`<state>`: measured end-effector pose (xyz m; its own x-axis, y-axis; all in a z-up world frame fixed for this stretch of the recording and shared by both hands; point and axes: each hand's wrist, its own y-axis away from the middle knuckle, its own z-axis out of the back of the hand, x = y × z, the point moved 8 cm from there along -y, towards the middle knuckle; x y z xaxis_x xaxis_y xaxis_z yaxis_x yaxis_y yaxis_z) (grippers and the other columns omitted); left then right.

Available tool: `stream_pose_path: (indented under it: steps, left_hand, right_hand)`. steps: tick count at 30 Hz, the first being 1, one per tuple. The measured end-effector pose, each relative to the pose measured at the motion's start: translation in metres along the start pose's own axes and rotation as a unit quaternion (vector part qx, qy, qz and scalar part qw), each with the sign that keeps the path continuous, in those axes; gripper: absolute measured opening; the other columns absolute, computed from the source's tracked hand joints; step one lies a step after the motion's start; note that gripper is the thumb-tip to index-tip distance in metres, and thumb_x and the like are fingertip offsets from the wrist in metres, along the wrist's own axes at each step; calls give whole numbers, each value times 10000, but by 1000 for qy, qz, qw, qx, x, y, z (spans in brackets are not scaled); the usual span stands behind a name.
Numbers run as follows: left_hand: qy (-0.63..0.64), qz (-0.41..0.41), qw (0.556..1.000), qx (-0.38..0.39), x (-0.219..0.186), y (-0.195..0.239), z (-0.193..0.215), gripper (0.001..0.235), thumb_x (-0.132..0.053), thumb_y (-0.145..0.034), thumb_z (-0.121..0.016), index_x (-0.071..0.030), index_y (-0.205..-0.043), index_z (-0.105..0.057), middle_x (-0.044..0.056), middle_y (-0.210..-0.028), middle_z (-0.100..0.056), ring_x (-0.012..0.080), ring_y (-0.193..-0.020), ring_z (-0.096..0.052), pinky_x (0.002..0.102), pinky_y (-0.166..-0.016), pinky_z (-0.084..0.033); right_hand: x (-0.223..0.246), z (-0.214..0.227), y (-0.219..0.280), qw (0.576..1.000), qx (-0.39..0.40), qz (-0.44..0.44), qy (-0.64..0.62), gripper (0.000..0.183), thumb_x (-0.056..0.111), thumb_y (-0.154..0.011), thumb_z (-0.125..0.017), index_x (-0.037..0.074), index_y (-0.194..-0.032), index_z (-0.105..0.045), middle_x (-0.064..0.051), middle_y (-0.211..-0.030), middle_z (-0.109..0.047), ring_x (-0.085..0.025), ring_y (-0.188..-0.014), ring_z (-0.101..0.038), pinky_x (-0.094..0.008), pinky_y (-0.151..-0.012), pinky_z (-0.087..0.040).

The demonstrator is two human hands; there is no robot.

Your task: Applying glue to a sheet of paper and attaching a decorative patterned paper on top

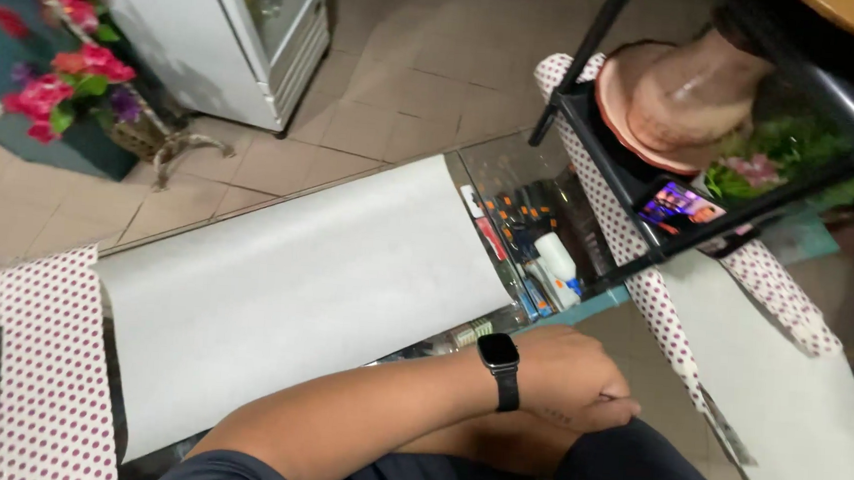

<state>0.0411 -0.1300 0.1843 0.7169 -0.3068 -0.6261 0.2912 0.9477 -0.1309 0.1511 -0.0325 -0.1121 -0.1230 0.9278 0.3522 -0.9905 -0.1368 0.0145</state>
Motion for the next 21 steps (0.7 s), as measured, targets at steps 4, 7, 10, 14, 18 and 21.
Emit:
stream_pose_path:
  steps: [4,7,10,14,18,21]
  left_hand:
    - [134,-134,979,-78,-29,7,-3,269,-369,-1038,-387,-160,-894,-474,78,-871,-547,319,-788,-592,437,-779,-450]
    - [95,-52,994,1,-24,8,-17,415,-525,-974,-375,-164,-803,-487,93,-752,-663,372,-683,-644,484,-618,-435]
    - [7,5,992,123,-31,17,-10,604,-628,-910,-287,-210,-961,-719,72,-970,-779,375,-913,-721,503,-721,-520]
    - [-52,-35,987,149,5,40,-8,661,-657,-907,-307,-125,-819,-689,113,-851,-748,398,-810,-678,504,-652,-490]
    - [-12,73,997,-3,96,78,27,413,-520,-988,-511,-163,-856,-670,119,-834,-733,389,-836,-692,506,-720,-524]
    - [-13,213,972,-94,188,120,48,266,-401,-1000,-583,-165,-989,-707,99,-912,-746,358,-920,-725,486,-806,-585]
  right_hand:
    - [-3,-21,11,1000,-17,4,-20,441,371,-1044,-451,110,-1400,-443,-141,-1389,-470,-291,-1298,-487,-427,-1091,-373]
    - [0,-34,20,999,-22,19,-35,463,364,-1059,-427,112,-1447,-414,-144,-1442,-444,-284,-1333,-463,-423,-1125,-346]
    - [7,-46,25,997,-23,46,-52,487,358,-1074,-404,115,-1495,-384,-148,-1496,-418,-278,-1368,-438,-419,-1159,-320]
    - [-5,-40,23,993,-29,94,-64,520,350,-1094,-373,118,-1558,-345,-153,-1567,-383,-269,-1414,-405,-414,-1204,-284]
    - [2,84,39,996,-48,68,-25,330,397,-1068,-435,119,-1204,-549,-159,-1221,-570,-308,-1167,-562,-432,-1025,-424]
    - [-39,190,71,991,-112,-63,46,303,414,-981,-583,178,-931,-765,-97,-887,-769,-310,-913,-737,-427,-796,-598]
